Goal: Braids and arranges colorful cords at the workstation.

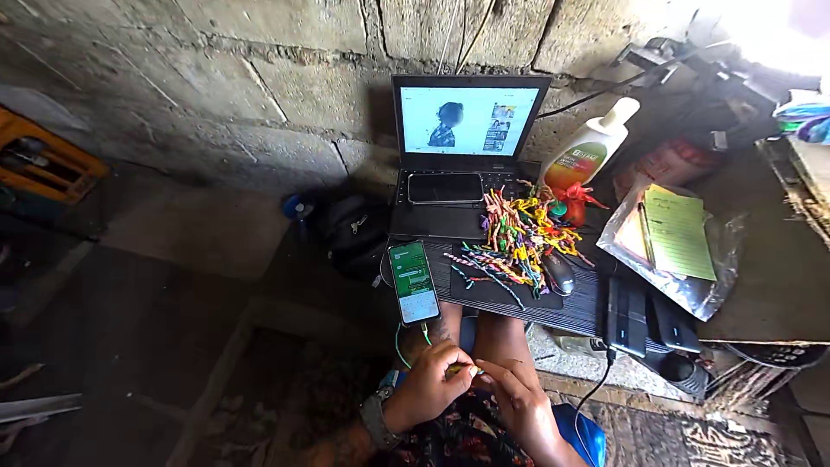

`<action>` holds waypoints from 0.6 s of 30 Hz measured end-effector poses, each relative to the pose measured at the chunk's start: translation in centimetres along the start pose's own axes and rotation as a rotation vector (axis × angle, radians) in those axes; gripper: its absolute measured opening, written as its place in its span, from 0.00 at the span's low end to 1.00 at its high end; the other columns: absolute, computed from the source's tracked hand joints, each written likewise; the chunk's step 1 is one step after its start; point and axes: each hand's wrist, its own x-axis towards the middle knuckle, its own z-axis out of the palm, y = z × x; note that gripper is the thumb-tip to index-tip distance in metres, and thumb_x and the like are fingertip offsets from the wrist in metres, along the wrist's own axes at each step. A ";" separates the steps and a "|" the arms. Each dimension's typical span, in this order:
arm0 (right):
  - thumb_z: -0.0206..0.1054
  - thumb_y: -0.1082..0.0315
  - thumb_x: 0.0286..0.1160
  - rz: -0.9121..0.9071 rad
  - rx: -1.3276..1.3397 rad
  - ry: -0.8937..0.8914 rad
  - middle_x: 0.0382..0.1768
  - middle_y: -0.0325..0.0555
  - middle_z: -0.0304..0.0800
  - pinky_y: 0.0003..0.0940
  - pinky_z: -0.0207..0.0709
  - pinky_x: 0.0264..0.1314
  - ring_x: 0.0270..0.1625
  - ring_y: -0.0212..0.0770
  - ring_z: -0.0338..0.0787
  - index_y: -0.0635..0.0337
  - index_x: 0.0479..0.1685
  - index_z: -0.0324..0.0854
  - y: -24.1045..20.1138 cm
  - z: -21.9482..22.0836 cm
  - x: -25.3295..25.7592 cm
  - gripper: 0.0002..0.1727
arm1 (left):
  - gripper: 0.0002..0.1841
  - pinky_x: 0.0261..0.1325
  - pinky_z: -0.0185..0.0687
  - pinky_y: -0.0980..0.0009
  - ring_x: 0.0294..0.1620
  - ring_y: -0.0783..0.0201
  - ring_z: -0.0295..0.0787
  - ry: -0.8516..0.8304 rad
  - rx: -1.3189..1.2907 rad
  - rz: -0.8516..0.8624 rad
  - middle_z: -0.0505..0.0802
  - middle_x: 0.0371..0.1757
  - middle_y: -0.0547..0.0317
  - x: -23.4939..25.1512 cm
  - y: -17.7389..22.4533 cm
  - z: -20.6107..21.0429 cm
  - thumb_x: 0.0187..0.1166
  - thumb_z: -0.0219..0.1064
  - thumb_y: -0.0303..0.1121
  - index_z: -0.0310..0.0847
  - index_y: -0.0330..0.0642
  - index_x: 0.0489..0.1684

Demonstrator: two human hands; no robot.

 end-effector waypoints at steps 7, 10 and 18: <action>0.59 0.69 0.86 0.341 0.552 -0.274 0.47 0.41 0.94 0.22 0.86 0.55 0.47 0.25 0.92 0.63 0.60 0.84 -0.8 -2.1 0.5 0.13 | 0.11 0.53 0.77 0.72 0.44 0.67 0.84 -0.014 -0.002 -0.007 0.88 0.37 0.53 0.4 -0.4 -0.1 0.80 0.65 0.33 0.88 0.34 0.37; 0.61 0.71 0.81 0.075 0.389 -0.314 0.53 0.48 0.93 0.21 0.83 0.62 0.54 0.29 0.91 0.62 0.62 0.85 -0.4 -2.8 0.7 0.15 | 0.12 0.50 0.76 0.82 0.44 0.77 0.81 -0.074 -0.210 -0.160 0.87 0.39 0.58 0.6 0.0 -0.6 0.81 0.62 0.31 0.87 0.31 0.38; 0.61 0.55 0.87 0.007 0.170 -0.106 0.43 0.40 0.95 0.17 0.79 0.63 0.51 0.26 0.91 0.56 0.50 0.90 0.4 -2.3 1.3 0.17 | 0.11 0.54 0.76 0.83 0.46 0.79 0.81 -0.164 -0.309 -0.179 0.88 0.41 0.59 0.6 -0.2 -0.5 0.82 0.64 0.32 0.87 0.30 0.40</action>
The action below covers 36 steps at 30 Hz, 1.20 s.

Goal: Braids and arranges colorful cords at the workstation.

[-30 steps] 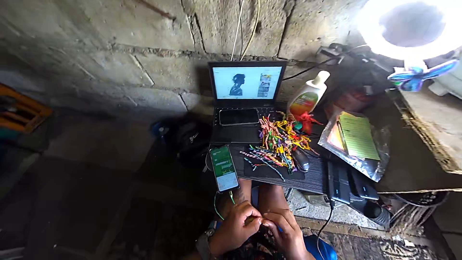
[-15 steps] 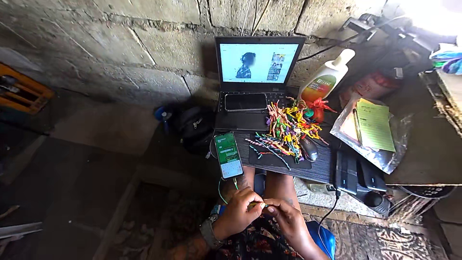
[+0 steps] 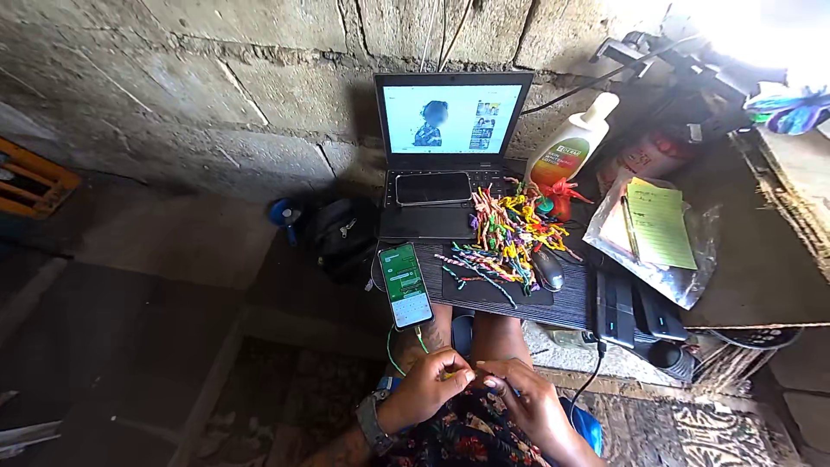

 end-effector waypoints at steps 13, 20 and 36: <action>0.60 0.59 0.87 0.434 0.414 -0.057 0.36 0.33 0.89 0.18 0.84 0.46 0.37 0.20 0.88 0.57 0.47 0.82 -0.5 0.8 -0.2 0.11 | 0.08 0.61 0.72 0.69 0.45 0.67 0.84 0.219 0.445 0.368 0.89 0.35 0.57 -0.5 -1.0 0.9 0.80 0.67 0.34 0.89 0.41 0.38; 0.61 0.53 0.88 -0.131 -0.205 0.092 0.42 0.44 0.90 0.19 0.79 0.60 0.50 0.33 0.90 0.55 0.52 0.83 1.2 0.9 -0.9 0.15 | 0.09 0.51 0.78 0.83 0.43 0.83 0.81 0.016 -0.200 -0.056 0.85 0.40 0.69 -0.2 0.5 0.5 0.82 0.61 0.30 0.85 0.35 0.41; 0.54 0.47 0.90 0.132 -0.077 -0.106 0.39 0.41 0.93 0.30 0.84 0.50 0.42 0.35 0.90 0.54 0.53 0.88 0.5 -0.4 -1.2 0.23 | 0.11 0.59 0.74 0.68 0.45 0.66 0.85 0.108 0.396 0.216 0.90 0.37 0.55 -0.2 -0.1 0.5 0.82 0.65 0.35 0.90 0.37 0.39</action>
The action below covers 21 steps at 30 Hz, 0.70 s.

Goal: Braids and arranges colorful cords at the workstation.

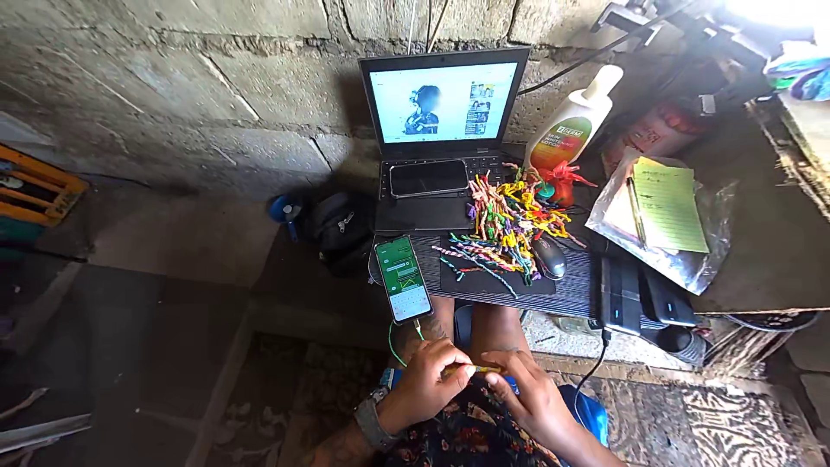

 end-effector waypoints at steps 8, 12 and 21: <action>0.47 0.47 0.93 -0.304 -0.288 0.161 0.27 0.38 0.86 0.31 0.76 0.44 0.35 0.38 0.85 0.50 0.35 0.82 0.9 -0.3 0.8 0.24 | 0.13 0.49 0.77 0.83 0.40 0.85 0.82 -0.267 -0.449 -0.381 0.90 0.38 0.69 0.4 0.6 -0.9 0.86 0.58 0.33 0.88 0.36 0.40; 0.48 0.49 0.93 -0.166 -0.117 0.106 0.23 0.40 0.83 0.30 0.76 0.40 0.31 0.36 0.84 0.54 0.29 0.82 1.1 -0.3 0.4 0.27 | 0.13 0.53 0.77 0.83 0.45 0.81 0.82 -0.299 -0.379 -0.309 0.90 0.41 0.61 0.3 0.2 -0.6 0.84 0.65 0.36 0.91 0.33 0.44; 0.47 0.64 0.86 0.713 0.862 -0.167 0.18 0.23 0.77 0.16 0.68 0.26 0.19 0.18 0.73 0.48 0.24 0.77 -1.1 0.2 0.6 0.19 | 0.13 0.61 0.75 0.61 0.36 0.62 0.85 0.181 0.572 0.199 0.87 0.27 0.64 -0.6 -1.2 1.6 0.81 0.65 0.46 0.93 0.54 0.34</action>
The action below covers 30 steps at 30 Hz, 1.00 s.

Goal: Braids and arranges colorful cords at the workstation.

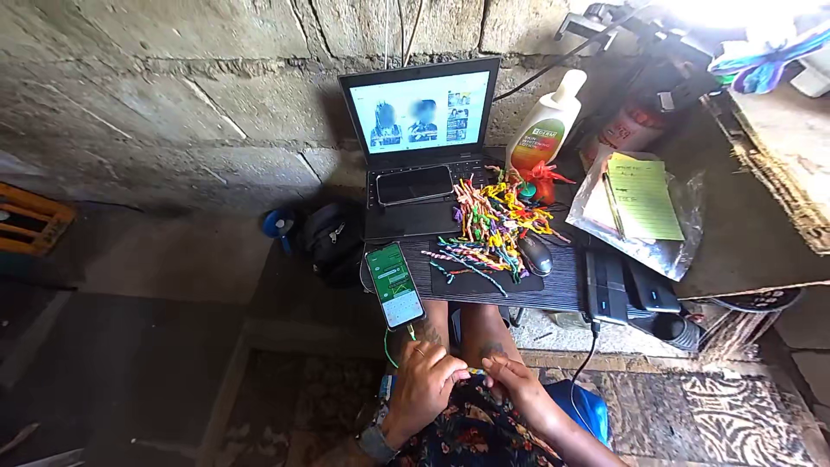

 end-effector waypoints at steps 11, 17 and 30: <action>0.52 0.44 0.90 -1.020 -1.048 0.263 0.35 0.41 0.89 0.30 0.82 0.46 0.37 0.38 0.89 0.52 0.56 0.79 1.2 -1.3 0.5 0.22 | 0.12 0.51 0.76 0.84 0.43 0.81 0.82 -0.480 -0.810 -0.477 0.90 0.39 0.60 1.3 0.0 -3.7 0.81 0.68 0.36 0.91 0.33 0.40; 0.49 0.49 0.93 -1.072 -1.102 0.311 0.28 0.36 0.87 0.29 0.78 0.43 0.33 0.36 0.85 0.49 0.39 0.82 0.7 -1.4 0.6 0.21 | 0.12 0.52 0.78 0.84 0.43 0.82 0.84 -0.501 -0.850 -0.475 0.91 0.39 0.62 1.2 0.1 -4.1 0.81 0.69 0.35 0.91 0.34 0.41; 0.46 0.61 0.90 0.145 -0.014 -0.311 0.22 0.24 0.78 0.21 0.77 0.37 0.26 0.22 0.80 0.50 0.38 0.76 -0.4 -1.0 -1.1 0.14 | 0.16 0.62 0.76 0.62 0.36 0.63 0.86 -0.146 0.079 0.181 0.86 0.27 0.64 0.2 -0.8 -2.3 0.85 0.61 0.48 0.89 0.53 0.33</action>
